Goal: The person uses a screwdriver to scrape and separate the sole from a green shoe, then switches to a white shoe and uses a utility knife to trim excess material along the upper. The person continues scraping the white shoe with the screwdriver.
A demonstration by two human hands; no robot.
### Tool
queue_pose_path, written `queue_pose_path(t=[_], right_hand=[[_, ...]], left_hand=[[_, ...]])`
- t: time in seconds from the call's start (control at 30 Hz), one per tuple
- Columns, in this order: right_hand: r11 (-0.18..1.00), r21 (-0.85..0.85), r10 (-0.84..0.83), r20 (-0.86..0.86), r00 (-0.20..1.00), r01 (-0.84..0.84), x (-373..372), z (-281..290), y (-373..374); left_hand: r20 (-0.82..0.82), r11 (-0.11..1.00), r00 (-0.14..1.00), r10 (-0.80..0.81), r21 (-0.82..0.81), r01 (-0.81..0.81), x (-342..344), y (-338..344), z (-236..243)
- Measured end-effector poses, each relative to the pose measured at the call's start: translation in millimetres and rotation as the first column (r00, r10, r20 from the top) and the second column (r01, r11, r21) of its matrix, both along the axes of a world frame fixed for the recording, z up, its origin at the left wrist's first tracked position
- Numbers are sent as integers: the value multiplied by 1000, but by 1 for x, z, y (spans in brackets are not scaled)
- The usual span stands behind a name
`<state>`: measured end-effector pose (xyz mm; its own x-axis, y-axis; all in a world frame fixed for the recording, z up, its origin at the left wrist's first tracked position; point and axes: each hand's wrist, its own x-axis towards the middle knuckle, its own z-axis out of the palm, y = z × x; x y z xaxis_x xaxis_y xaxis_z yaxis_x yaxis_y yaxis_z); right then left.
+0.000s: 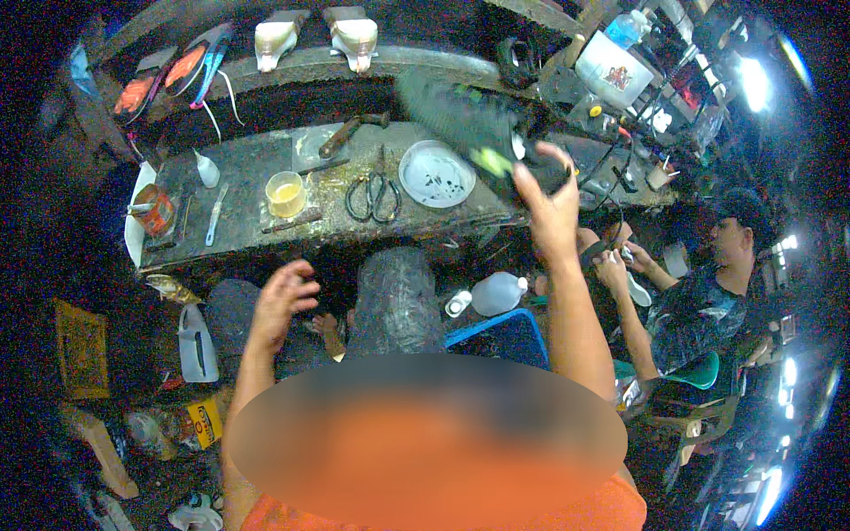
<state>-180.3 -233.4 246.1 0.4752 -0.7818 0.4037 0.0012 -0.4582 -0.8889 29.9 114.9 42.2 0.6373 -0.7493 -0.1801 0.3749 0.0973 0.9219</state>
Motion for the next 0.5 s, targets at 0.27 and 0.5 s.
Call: queue_pose_path(t=[0.27,0.5], right_hand=[[835,-427,-241,281,929,346,225,-10,-139],[848,-208,-361,445,820,487,260,-37,-128]], left_hand=[[454,859,836,-308,511,38,0,-35,-84],[243,848,941,-235,525,76,12,-23,-101]])
